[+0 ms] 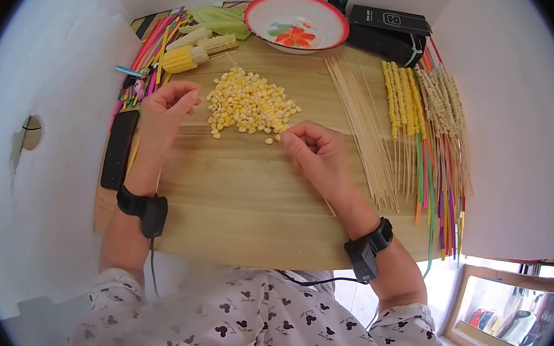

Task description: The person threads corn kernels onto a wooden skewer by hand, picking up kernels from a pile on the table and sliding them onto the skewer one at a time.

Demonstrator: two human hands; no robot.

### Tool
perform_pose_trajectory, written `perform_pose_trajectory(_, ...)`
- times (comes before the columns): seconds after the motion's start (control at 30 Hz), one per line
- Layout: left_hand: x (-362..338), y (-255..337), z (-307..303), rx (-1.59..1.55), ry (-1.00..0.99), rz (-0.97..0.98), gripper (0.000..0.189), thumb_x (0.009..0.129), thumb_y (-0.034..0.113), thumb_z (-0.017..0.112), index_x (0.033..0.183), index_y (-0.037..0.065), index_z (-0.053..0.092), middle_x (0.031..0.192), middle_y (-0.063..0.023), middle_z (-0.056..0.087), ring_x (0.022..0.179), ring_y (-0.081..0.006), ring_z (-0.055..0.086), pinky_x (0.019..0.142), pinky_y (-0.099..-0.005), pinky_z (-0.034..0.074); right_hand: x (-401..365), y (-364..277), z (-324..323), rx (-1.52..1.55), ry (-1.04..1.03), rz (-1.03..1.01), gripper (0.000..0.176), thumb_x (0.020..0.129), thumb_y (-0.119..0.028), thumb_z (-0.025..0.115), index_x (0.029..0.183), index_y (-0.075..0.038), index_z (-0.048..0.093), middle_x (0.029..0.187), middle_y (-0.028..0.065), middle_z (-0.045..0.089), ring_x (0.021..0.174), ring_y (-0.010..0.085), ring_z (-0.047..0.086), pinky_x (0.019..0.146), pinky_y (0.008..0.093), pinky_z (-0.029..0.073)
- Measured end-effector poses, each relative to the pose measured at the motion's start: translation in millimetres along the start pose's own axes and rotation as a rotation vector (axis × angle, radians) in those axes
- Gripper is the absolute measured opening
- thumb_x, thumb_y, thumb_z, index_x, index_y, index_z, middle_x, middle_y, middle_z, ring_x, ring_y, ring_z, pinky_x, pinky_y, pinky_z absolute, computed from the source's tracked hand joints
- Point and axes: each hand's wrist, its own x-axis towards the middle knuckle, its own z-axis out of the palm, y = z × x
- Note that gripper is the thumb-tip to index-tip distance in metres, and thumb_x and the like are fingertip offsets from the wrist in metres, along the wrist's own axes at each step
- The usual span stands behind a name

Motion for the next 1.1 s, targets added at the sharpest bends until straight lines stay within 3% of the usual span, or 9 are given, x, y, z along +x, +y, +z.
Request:
perform_pose_trajectory(0.13,5.6,-12.1,-14.0,0.412,-0.094,0.067,0.013,0.082,0.005,0.063,0.094,0.001,0.067,0.079,0.0021,0.061,0.067,-0.0045,0.051,0.062,-0.0193,0.042,-1.5,-2.7,1.8,-0.036,-0.019,0.008,0.016,0.092,-0.018,0.063,0.087,-0.003,0.064,0.063,-0.0073,0.052,0.054,-0.0007,0.042,0.048,0.0174,0.031)
perform_pose_trajectory(0.23,4.4,-19.2,-15.0,0.533,-0.159,0.079,0.014,0.079,0.004,0.064,0.092,0.001,0.066,0.076,0.0027,0.060,0.067,-0.0048,0.051,0.061,-0.0197,0.042,-2.2,-2.8,3.3,-0.039,-0.025,0.017,0.016,0.092,-0.018,0.063,0.087,-0.003,0.064,0.063,-0.0070,0.053,0.054,-0.0006,0.042,0.048,0.0173,0.030)
perform_pose_trajectory(0.67,-6.1,0.5,-6.2,0.722,-0.244,0.136,0.014,0.077,0.007,0.066,0.090,0.001,0.066,0.075,-0.0037,0.061,0.066,-0.0108,0.055,0.063,-0.0254,0.046,-2.4,-1.4,5.6,-0.088,-0.058,0.001,0.015,0.091,-0.015,0.063,0.086,0.000,0.063,0.066,-0.0074,0.052,0.056,-0.0009,0.042,0.048,0.0169,0.032)
perform_pose_trajectory(0.83,-5.6,9.4,-3.9,0.725,-0.273,0.017,0.012,0.079,0.007,0.066,0.089,0.000,0.064,0.076,-0.0024,0.062,0.067,-0.0082,0.055,0.063,-0.0238,0.046,-4.5,-5.4,8.3,-0.106,-0.050,0.040,0.014,0.091,-0.014,0.063,0.086,-0.001,0.063,0.067,-0.0084,0.051,0.057,-0.0018,0.041,0.049,0.0165,0.031)
perform_pose_trajectory(1.1,4.8,-7.0,-8.0,0.001,-0.024,-0.008,0.014,0.083,0.007,0.068,0.096,0.000,0.065,0.085,0.0001,0.064,0.077,-0.0067,0.057,0.072,-0.0219,0.046,-5.1,0.8,5.7,-0.053,-0.140,-0.020,0.014,0.091,-0.014,0.063,0.085,-0.002,0.062,0.068,-0.0100,0.048,0.059,-0.0029,0.039,0.050,0.0158,0.029)
